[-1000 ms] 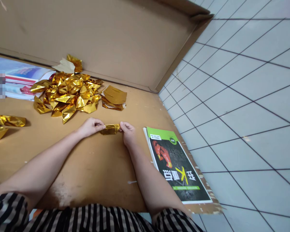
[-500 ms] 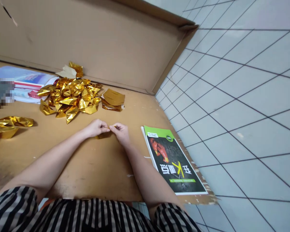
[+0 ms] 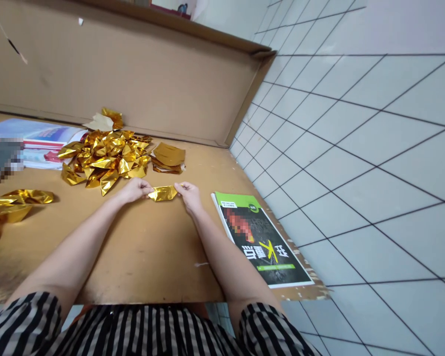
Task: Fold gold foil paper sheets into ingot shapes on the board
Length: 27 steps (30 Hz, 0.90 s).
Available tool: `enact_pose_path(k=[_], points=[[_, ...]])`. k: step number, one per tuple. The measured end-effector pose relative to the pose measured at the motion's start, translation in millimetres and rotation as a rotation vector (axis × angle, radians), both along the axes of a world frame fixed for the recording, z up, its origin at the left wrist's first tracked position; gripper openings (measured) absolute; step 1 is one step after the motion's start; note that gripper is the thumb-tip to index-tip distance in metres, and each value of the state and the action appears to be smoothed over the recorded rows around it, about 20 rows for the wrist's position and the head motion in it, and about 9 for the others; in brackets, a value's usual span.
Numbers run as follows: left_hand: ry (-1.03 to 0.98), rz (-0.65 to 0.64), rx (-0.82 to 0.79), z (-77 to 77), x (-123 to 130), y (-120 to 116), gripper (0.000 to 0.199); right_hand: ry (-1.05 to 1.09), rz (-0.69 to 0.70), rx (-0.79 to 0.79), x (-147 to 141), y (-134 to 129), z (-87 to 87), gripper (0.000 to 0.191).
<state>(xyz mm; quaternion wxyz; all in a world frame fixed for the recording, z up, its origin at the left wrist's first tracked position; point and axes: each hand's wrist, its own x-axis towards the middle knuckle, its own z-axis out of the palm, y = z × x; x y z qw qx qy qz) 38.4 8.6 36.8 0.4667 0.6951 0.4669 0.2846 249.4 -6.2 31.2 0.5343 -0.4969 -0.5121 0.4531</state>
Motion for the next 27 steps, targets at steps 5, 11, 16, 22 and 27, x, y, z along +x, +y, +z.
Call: enact_pose_path(k=[5,11,16,22,27], points=[[0.030,0.011,0.088,4.6,-2.9,17.0,0.019,-0.009,-0.047,0.045,6.1,14.1,3.3,0.044],[-0.020,0.151,0.182,-3.4,5.3,18.8,0.015,0.036,-0.026,-0.022,16.7,18.0,-8.9,0.044],[-0.107,0.254,0.166,-13.1,14.9,17.5,0.013,0.128,-0.024,-0.014,19.7,19.5,-15.2,0.044],[-0.155,0.361,0.129,-21.9,13.1,21.6,0.014,0.186,0.002,-0.015,17.9,19.6,-17.1,0.039],[-0.157,0.354,0.147,-25.5,10.1,20.8,0.017,0.207,0.027,-0.016,17.2,21.1,-19.4,0.039]])
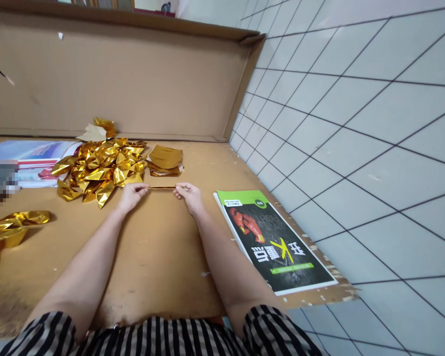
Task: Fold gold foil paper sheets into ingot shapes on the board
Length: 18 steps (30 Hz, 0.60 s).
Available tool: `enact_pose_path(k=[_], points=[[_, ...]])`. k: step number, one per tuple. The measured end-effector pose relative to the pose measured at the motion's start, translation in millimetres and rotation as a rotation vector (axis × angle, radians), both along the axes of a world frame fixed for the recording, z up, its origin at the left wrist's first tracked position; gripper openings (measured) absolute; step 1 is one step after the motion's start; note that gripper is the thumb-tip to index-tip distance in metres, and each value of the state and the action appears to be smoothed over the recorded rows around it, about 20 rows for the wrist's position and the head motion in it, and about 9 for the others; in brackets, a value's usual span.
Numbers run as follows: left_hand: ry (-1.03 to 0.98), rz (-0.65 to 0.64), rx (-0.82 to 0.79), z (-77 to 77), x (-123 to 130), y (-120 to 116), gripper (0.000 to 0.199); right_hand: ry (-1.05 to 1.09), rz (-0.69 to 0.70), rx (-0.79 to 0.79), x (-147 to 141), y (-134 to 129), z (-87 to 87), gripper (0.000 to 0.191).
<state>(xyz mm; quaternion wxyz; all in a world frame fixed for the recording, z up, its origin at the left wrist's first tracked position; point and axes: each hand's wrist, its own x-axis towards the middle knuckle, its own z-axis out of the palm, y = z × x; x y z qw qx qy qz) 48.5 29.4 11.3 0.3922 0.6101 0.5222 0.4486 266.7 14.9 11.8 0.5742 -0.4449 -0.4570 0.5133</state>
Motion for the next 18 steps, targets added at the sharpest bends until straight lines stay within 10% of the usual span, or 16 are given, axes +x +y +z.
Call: enact_pose_path(k=[18], points=[[0.019,0.014,-0.044,2.5,1.2,-2.1,0.014,-0.195,0.009,0.015,-3.4,1.8,-8.1,0.021]])
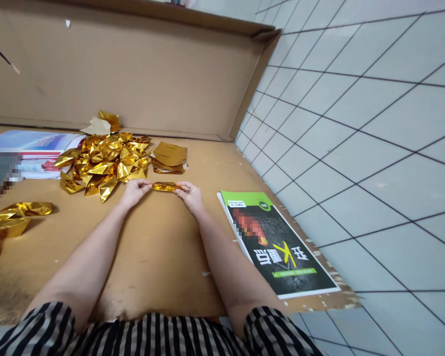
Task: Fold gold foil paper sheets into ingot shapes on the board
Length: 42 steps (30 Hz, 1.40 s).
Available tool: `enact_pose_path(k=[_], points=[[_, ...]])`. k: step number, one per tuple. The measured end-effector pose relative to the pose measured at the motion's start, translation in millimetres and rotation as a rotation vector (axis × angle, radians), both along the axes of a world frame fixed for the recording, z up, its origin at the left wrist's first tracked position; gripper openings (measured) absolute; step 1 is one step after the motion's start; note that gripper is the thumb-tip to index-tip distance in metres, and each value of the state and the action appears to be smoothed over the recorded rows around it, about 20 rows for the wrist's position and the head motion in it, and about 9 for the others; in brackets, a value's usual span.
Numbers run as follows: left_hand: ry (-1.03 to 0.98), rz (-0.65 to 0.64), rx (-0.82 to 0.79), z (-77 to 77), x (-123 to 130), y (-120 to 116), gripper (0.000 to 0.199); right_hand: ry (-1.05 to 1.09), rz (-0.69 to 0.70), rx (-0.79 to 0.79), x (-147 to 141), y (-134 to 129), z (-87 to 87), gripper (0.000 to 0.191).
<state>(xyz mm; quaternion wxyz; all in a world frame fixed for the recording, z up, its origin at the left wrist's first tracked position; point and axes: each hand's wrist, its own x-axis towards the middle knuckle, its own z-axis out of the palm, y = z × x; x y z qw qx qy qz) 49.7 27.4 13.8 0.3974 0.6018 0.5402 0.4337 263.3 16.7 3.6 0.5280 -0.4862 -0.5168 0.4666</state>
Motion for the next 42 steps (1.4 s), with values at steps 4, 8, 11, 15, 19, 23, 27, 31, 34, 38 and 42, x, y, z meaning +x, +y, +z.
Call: enact_pose_path(k=[4,8,11,15,19,23,27,31,34,38,42], points=[[0.016,0.015,0.077,-2.4,1.6,0.7,0.014,-0.093,-0.048,0.023,-1.9,3.3,-6.4,0.012],[0.096,0.011,0.130,-2.8,4.4,-0.8,0.013,-0.244,-0.121,0.025,-1.3,5.9,-12.2,0.010],[0.158,0.000,0.124,-2.8,5.9,-2.4,0.015,-0.421,-0.162,0.053,0.9,5.5,-14.7,0.014],[0.193,0.003,0.116,-2.0,6.3,-3.8,0.016,-0.553,-0.161,0.103,2.5,3.5,-15.9,0.012],[0.172,0.009,0.102,-0.5,6.6,-3.8,0.015,-0.632,-0.143,0.134,1.3,1.2,-14.2,0.016],[0.148,0.018,0.091,-1.6,8.2,-2.4,0.012,-0.675,-0.138,0.128,-1.5,-1.0,-11.3,0.021],[0.122,0.032,0.101,-4.9,9.7,-0.6,0.011,-0.692,-0.134,0.125,-3.9,-2.0,-11.1,0.023],[0.099,0.053,0.108,-7.0,10.0,0.6,0.011,-0.717,-0.108,0.128,-4.6,-1.0,-13.5,0.026],[0.086,0.054,0.111,-7.8,10.1,1.1,0.010,-0.721,-0.108,0.133,-4.2,0.5,-15.1,0.026],[0.071,0.049,0.117,-8.7,10.4,1.3,0.010,-0.708,-0.106,0.141,-3.4,1.7,-15.9,0.026],[0.063,0.048,0.105,-9.3,10.9,1.4,0.009,-0.682,-0.107,0.130,-2.9,2.4,-17.9,0.026]])
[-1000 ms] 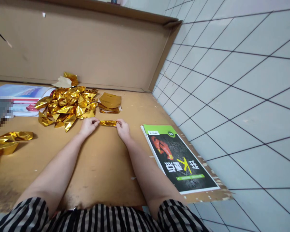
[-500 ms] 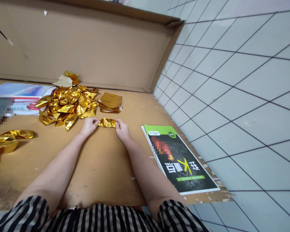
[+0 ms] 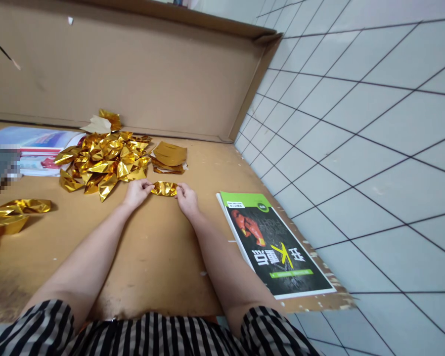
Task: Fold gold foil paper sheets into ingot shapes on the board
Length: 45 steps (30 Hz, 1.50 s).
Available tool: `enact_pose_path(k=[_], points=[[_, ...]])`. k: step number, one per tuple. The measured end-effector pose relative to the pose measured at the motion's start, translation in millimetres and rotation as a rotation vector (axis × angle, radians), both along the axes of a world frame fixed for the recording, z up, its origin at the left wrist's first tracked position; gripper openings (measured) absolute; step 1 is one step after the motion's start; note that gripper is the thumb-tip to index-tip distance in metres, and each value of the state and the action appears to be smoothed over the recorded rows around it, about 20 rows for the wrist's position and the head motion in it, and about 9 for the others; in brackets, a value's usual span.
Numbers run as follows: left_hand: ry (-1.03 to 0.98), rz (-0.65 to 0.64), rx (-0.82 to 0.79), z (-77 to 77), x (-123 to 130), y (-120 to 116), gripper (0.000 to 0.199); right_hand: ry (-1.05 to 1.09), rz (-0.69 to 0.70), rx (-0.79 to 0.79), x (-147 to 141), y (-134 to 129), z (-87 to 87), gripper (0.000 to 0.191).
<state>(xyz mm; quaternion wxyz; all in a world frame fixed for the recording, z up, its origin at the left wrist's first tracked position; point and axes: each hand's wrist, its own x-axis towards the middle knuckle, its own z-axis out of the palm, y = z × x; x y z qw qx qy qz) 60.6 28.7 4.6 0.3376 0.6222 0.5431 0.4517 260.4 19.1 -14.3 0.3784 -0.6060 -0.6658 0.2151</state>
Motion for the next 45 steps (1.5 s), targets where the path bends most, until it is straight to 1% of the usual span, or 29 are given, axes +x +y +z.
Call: enact_pose_path(k=[7,12,22,28,32,36,38,41,43,45], points=[[-0.021,0.004,0.009,-2.0,0.0,1.0,0.011,0.051,0.020,0.029,1.4,2.1,-7.8,0.022],[-0.037,0.003,0.019,-4.3,-0.2,1.9,0.011,0.066,0.033,0.036,0.2,3.1,-9.3,0.022],[-0.035,-0.001,0.024,-2.5,0.6,0.9,0.010,0.093,0.035,-0.004,-4.2,-1.4,0.6,0.019],[-0.052,0.003,0.017,-5.3,0.9,2.8,0.011,0.117,0.029,-0.016,-4.3,-1.4,1.9,0.018],[-0.083,0.000,-0.008,-4.9,1.6,2.4,0.010,0.179,0.031,-0.032,-5.1,-0.9,2.5,0.016],[-0.145,0.019,-0.053,-2.9,2.5,2.2,0.010,0.288,0.038,-0.056,-5.7,-1.6,5.2,0.013],[-0.181,0.037,-0.073,-1.9,2.3,2.4,0.010,0.352,0.058,-0.058,-5.5,-3.2,7.1,0.017],[-0.241,0.081,-0.094,1.3,-1.0,3.0,0.011,0.441,0.087,-0.034,-5.2,-6.0,9.7,0.032],[-0.291,0.129,-0.099,6.5,-5.9,4.4,0.011,0.490,0.085,-0.019,-5.2,-6.7,10.9,0.039],[-0.346,0.191,-0.091,15.7,-13.0,8.4,0.010,0.525,0.080,-0.024,-5.6,-5.9,11.6,0.043]])
